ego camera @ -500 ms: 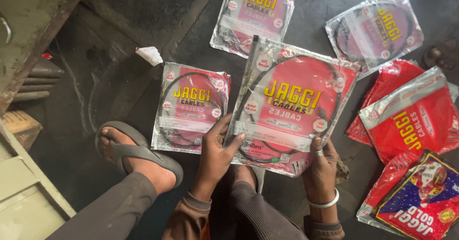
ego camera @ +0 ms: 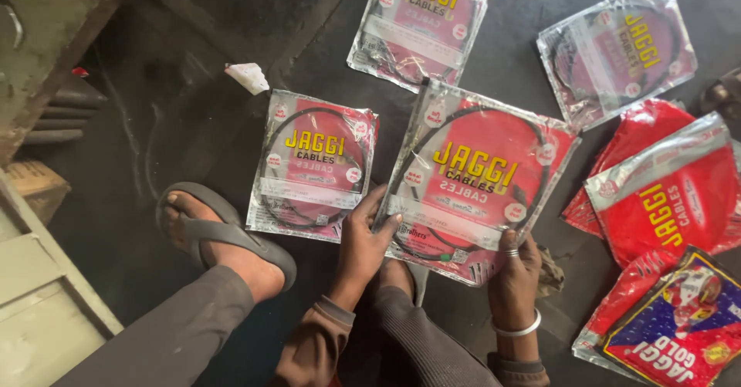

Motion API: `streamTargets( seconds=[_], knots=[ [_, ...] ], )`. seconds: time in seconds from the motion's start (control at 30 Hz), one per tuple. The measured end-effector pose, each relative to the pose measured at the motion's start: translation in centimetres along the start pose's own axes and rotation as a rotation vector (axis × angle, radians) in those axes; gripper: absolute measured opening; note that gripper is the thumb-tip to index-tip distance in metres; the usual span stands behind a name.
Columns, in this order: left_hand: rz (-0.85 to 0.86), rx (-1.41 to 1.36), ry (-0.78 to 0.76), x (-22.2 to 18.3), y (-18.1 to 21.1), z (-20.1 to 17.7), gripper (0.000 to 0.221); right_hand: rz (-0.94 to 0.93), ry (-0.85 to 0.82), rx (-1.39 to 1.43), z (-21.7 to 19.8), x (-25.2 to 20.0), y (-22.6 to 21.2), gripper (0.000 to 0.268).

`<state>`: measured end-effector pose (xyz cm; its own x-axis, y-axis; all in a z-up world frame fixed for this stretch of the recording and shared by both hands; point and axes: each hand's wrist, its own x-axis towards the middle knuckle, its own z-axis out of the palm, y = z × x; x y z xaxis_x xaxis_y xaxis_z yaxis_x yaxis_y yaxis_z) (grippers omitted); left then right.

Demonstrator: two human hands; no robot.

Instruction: Organizing and sorting packaged motorcycle control cables on a shop floor.

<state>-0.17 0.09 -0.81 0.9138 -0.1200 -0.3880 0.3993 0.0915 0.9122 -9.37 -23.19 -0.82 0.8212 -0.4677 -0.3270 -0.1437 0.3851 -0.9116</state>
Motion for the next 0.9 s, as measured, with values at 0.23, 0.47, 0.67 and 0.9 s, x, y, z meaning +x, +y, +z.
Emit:
streamTargets(
  seconds=[0.23,0.47,0.67,0.9],
  knots=[
    [-0.001,-0.09,-0.027,0.6,-1.3,-1.3,0.052,0.059,0.023,-0.033,3.6,0.2,-1.9,0.036],
    [-0.007,-0.209,-0.048,1.0,-0.4,-2.5,0.043,0.107,0.007,-0.016,3.9,1.3,-1.8,0.04],
    [0.002,-0.284,-0.025,1.0,0.5,-3.0,0.046,0.173,0.01,0.064,4.5,2.0,-2.5,0.041],
    [-0.025,-0.261,0.017,1.7,1.0,-4.7,0.045,0.112,-0.08,-0.081,3.1,3.0,-0.2,0.031]
  ],
)
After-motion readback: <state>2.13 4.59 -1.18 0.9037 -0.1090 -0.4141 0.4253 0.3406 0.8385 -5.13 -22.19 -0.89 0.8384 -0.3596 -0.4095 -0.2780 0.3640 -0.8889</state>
